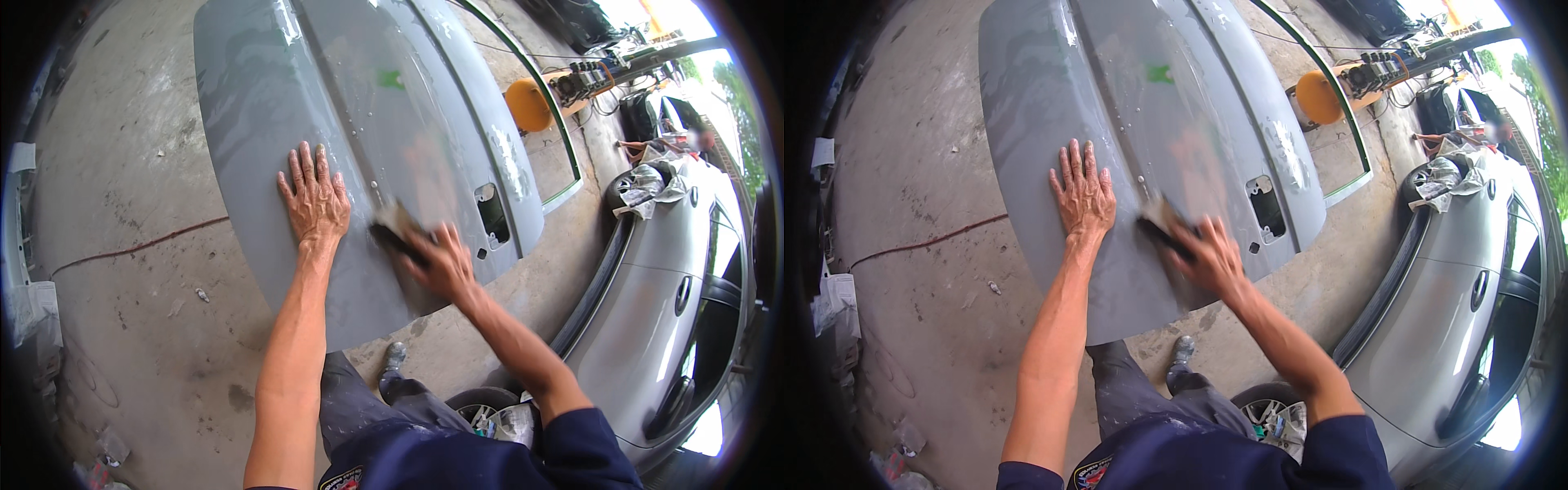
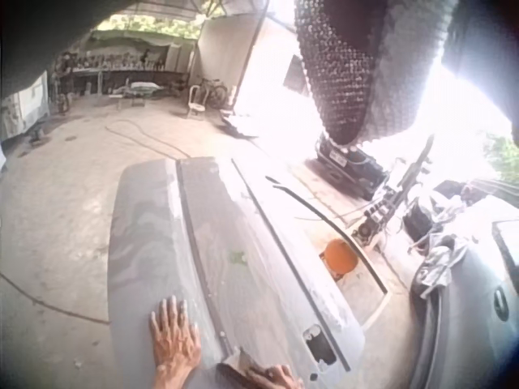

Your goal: The person sands a gray car hood with a sanding block, using both hands to guide and stabilize the block. They periodically dip the sanding block into a bucket of water and continue sanding the surface.

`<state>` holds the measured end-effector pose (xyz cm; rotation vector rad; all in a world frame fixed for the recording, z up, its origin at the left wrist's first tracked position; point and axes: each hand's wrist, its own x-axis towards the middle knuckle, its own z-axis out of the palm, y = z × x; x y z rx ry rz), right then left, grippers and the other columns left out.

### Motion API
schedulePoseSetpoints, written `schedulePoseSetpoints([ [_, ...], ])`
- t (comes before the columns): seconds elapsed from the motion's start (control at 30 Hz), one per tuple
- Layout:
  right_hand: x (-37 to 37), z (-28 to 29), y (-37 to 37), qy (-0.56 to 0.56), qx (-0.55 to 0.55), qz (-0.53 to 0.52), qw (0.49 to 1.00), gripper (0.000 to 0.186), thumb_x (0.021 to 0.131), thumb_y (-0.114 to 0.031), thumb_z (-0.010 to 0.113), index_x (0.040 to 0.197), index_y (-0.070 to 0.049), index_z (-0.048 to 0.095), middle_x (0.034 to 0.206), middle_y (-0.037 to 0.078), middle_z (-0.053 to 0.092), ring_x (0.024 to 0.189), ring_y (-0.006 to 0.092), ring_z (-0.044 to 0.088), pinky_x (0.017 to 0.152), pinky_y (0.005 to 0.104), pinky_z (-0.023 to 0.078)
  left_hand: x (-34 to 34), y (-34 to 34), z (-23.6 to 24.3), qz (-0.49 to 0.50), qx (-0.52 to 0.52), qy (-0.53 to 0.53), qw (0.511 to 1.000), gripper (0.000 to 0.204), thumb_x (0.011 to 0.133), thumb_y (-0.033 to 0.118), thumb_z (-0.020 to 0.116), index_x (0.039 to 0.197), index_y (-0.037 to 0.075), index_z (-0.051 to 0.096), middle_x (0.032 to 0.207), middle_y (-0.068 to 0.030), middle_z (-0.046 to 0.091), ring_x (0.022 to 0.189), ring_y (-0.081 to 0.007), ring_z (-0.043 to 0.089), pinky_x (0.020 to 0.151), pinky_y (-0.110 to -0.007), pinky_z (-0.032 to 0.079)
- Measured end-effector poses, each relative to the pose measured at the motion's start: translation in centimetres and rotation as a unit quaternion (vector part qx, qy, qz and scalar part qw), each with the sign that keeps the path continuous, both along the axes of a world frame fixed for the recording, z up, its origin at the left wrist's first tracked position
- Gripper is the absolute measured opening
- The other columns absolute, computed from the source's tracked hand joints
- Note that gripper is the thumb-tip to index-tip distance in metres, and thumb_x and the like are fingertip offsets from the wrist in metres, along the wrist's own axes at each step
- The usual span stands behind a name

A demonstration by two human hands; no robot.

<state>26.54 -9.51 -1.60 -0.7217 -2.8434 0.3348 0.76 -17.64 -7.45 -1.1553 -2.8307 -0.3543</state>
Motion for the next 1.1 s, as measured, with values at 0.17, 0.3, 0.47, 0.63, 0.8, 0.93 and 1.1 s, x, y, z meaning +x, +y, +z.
schedulePoseSetpoints([
  [0.17, 1.2, 1.1, 1.0, -0.011, -0.021, 0.020, 1.000, 0.060, 0.082, -0.035, 0.092, 0.140, -0.027, 0.078, 0.116, 0.008, 0.062, 0.109, 0.0286, 0.065, 0.073, 0.0426, 0.063, -0.1, 0.2, -0.4, 0.002, -0.008, -0.014, 1.000, 0.063, 0.119, 0.040, 0.034, 0.175, 0.013, 0.032, 0.185, -0.0117, 0.022, 0.170, -0.0341, 0.021, 0.137, -0.062, 0.020],
  [0.3, -17.3, -0.1, 12.2, 0.080, 0.072, 0.027, 0.994, 0.048, 0.093, -0.045, 0.081, 0.135, -0.022, 0.079, 0.120, 0.017, 0.065, 0.115, 0.0374, 0.066, 0.090, 0.0511, 0.059, 0.0, 0.0, -0.8, -0.005, 0.014, -0.012, 1.000, 0.063, 0.119, 0.040, 0.036, 0.175, 0.013, 0.033, 0.185, -0.0117, 0.022, 0.170, -0.0337, 0.020, 0.137, -0.062, 0.020],
  [0.47, -22.5, -1.5, 15.4, 0.088, 0.080, -0.018, 0.993, 0.052, 0.092, -0.045, 0.083, 0.138, -0.022, 0.078, 0.123, 0.014, 0.065, 0.119, 0.0353, 0.065, 0.089, 0.0511, 0.061, 0.0, -0.1, -0.3, 0.000, -0.003, -0.019, 1.000, 0.063, 0.118, 0.040, 0.037, 0.176, 0.014, 0.032, 0.185, -0.0119, 0.022, 0.171, -0.0337, 0.020, 0.137, -0.062, 0.020],
  [0.63, -1.7, 0.6, 3.1, -0.003, 0.040, 0.005, 0.999, 0.053, 0.084, -0.040, 0.091, 0.135, -0.027, 0.081, 0.119, 0.012, 0.065, 0.109, 0.0333, 0.068, 0.076, 0.0463, 0.064, -0.2, 0.2, 0.3, 0.004, 0.001, -0.017, 1.000, 0.062, 0.119, 0.040, 0.034, 0.176, 0.015, 0.033, 0.185, -0.0115, 0.022, 0.171, -0.0334, 0.020, 0.137, -0.062, 0.019],
  [0.8, 1.7, 1.7, 4.3, 0.018, -0.003, 0.109, 0.994, 0.054, 0.078, -0.037, 0.095, 0.129, -0.028, 0.084, 0.108, 0.006, 0.064, 0.100, 0.0268, 0.066, 0.071, 0.0418, 0.063, -0.3, 0.5, 0.3, 0.008, -0.022, -0.009, 1.000, 0.062, 0.119, 0.040, 0.033, 0.176, 0.016, 0.032, 0.185, -0.0111, 0.023, 0.170, -0.0331, 0.021, 0.137, -0.061, 0.022],
  [0.93, -9.2, 0.6, 13.0, -0.029, -0.008, 0.171, 0.985, 0.052, 0.085, -0.038, 0.089, 0.135, -0.029, 0.082, 0.118, 0.008, 0.062, 0.114, 0.0266, 0.065, 0.081, 0.0447, 0.059, -0.3, 0.5, 0.2, 0.010, -0.012, 0.017, 1.000, 0.061, 0.119, 0.040, 0.033, 0.176, 0.017, 0.033, 0.184, -0.0107, 0.024, 0.170, -0.0326, 0.022, 0.136, -0.061, 0.023],
  [1.1, -17.4, 0.9, 16.4, 0.011, 0.089, 0.041, 0.995, 0.057, 0.089, -0.047, 0.087, 0.143, -0.033, 0.077, 0.123, 0.009, 0.062, 0.117, 0.0285, 0.064, 0.088, 0.0464, 0.061, -0.3, 0.3, -0.1, 0.011, -0.013, 0.018, 1.000, 0.061, 0.119, 0.040, 0.033, 0.175, 0.016, 0.034, 0.184, -0.0120, 0.026, 0.170, -0.0329, 0.022, 0.137, -0.061, 0.020],
])
